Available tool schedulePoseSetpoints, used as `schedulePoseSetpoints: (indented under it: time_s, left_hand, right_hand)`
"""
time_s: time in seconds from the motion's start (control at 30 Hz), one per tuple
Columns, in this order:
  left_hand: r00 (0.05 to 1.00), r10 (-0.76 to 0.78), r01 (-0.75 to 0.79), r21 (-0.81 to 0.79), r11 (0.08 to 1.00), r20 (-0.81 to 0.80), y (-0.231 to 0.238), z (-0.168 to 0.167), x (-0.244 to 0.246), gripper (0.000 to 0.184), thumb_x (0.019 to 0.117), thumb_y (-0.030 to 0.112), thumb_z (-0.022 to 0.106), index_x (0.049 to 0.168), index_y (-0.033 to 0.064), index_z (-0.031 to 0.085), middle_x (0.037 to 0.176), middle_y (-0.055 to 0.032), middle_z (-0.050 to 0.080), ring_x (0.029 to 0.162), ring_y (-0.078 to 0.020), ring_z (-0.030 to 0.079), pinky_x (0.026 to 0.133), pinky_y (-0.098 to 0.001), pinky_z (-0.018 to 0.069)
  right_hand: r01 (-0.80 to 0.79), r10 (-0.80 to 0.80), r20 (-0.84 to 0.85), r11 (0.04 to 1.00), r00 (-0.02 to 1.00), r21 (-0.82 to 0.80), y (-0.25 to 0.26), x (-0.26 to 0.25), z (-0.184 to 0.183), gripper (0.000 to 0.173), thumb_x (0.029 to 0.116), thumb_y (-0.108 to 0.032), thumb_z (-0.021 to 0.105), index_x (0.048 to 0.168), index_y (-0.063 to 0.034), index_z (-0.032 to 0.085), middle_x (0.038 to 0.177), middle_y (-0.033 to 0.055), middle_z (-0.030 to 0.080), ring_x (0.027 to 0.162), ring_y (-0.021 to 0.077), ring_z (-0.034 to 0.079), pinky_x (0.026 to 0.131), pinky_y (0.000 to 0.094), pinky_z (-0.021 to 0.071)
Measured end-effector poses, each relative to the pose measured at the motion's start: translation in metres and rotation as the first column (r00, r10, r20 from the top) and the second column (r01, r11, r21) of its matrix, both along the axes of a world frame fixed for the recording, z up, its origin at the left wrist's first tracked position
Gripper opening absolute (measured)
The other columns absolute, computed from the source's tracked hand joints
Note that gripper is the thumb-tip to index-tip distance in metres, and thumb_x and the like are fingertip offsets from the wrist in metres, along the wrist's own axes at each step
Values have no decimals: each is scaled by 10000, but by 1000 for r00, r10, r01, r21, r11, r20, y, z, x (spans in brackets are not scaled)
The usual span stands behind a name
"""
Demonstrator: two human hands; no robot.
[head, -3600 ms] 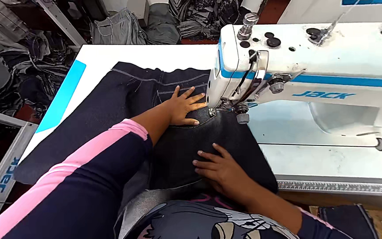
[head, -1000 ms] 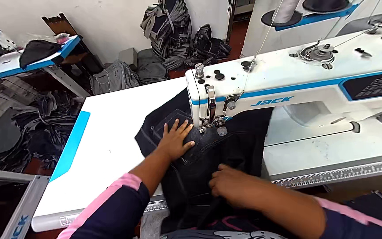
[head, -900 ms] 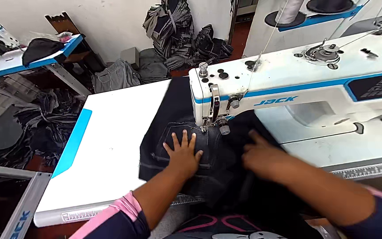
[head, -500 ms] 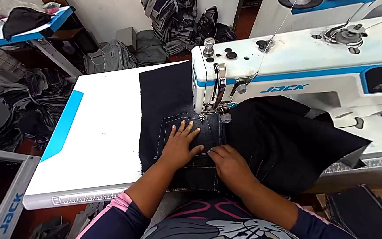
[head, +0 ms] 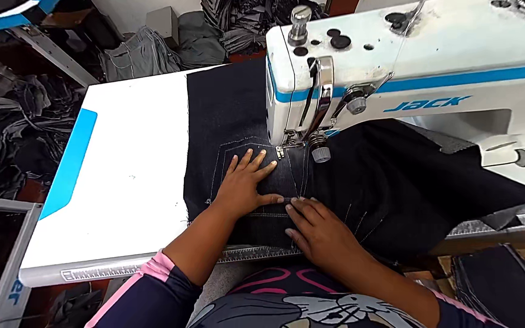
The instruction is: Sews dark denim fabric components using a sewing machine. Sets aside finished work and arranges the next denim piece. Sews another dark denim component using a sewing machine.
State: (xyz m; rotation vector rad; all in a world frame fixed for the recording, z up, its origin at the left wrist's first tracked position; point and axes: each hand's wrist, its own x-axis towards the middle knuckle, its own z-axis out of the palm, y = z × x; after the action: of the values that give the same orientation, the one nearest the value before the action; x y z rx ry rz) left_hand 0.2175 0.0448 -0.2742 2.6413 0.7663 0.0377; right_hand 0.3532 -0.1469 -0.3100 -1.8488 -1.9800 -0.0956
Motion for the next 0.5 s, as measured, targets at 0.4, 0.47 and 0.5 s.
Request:
schedulePoseSetpoints:
  time_s: [0.4, 0.47, 0.5]
  left_hand:
    - [997, 35, -34, 9, 999, -73, 54, 6, 31, 854, 858, 699, 655, 1525, 185, 510, 1682, -96, 297, 1586, -335, 152, 1249, -611, 53]
    - [997, 41, -40, 14, 999, -63, 62, 6, 35, 841, 866, 684, 659, 1519, 173, 516, 1677, -103, 307, 1582, -342, 164, 1247, -614, 54]
    - [997, 44, -43, 19, 999, -66, 65, 6, 37, 841, 872, 684, 653, 1527, 178, 507, 1678, -104, 305, 1581, -344, 167, 1248, -612, 55]
  right_hand:
    - [54, -49, 32, 975, 998, -217, 44, 16, 19, 524, 1055, -360, 493, 1419, 7, 578, 1517, 181, 531, 1439, 376, 469, 1170, 547, 364]
    - [71, -69, 19, 968, 997, -239, 52, 19, 21, 511, 1060, -339, 504, 1431, 5, 565, 1536, 174, 513, 1451, 367, 454, 1186, 553, 337]
    - [76, -75, 14, 967, 997, -241, 57, 20, 22, 502, 1062, -325, 507, 1432, 10, 563, 1537, 177, 510, 1449, 370, 456, 1187, 559, 332]
